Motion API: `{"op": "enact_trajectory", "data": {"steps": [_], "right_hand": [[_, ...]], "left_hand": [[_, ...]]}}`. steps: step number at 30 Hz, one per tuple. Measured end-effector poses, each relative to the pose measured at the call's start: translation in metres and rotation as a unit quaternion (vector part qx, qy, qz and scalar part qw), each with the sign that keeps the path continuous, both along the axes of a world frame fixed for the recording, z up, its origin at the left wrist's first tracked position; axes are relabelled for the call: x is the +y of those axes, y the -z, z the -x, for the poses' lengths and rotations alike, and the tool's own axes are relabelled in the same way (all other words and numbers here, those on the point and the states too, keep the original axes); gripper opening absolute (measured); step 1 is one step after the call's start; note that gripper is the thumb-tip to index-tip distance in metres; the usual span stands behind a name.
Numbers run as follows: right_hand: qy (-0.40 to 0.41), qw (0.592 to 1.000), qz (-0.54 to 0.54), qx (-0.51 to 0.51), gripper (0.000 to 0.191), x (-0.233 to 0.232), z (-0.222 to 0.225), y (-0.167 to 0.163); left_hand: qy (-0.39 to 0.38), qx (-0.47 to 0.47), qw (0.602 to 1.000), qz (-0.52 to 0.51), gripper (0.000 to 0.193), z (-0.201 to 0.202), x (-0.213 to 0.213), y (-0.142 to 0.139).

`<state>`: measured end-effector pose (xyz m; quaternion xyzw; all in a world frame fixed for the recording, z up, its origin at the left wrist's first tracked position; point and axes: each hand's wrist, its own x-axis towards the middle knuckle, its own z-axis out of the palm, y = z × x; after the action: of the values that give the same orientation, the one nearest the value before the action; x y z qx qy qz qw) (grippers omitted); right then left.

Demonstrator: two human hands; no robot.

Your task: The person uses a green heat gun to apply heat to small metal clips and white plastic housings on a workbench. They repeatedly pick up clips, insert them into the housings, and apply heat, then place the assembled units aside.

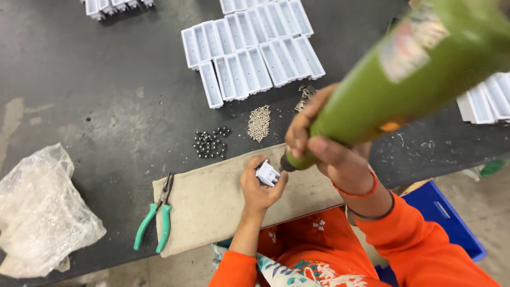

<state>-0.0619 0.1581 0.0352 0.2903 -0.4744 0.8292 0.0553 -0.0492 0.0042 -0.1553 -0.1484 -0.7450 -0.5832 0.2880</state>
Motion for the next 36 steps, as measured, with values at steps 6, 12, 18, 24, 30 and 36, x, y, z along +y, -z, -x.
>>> {"op": "enact_trajectory", "data": {"steps": [6, 12, 18, 24, 30, 36], "right_hand": [[-0.013, 1.000, 0.004, 0.018, 0.039, 0.002, -0.008, 0.010], [-0.036, 0.999, 0.009, 0.006, 0.042, -0.002, -0.003, 0.019], [-0.043, 0.998, -0.030, 0.033, 0.039, -0.002, 0.005, 0.024], [-0.171, 0.984, -0.025, 0.053, 0.034, 0.005, 0.022, 0.013], [-0.272, 0.957, -0.035, 0.100, 0.032, 0.001, 0.043, 0.009], [-0.198, 0.978, -0.031, 0.056, 0.047, 0.007, 0.037, -0.008]], "left_hand": [[0.000, 0.011, 1.000, 0.006, 0.056, -0.001, 0.001, -0.005], [0.009, 0.021, 1.000, 0.006, 0.055, -0.001, 0.000, -0.009], [0.002, 0.020, 0.999, 0.031, 0.057, -0.003, 0.002, -0.006], [0.002, 0.012, 0.999, 0.038, 0.058, -0.004, 0.002, -0.005], [0.003, 0.026, 0.999, 0.038, 0.060, -0.005, 0.000, 0.002], [-0.026, -0.023, 0.999, 0.015, 0.052, -0.013, 0.001, -0.039]]}}
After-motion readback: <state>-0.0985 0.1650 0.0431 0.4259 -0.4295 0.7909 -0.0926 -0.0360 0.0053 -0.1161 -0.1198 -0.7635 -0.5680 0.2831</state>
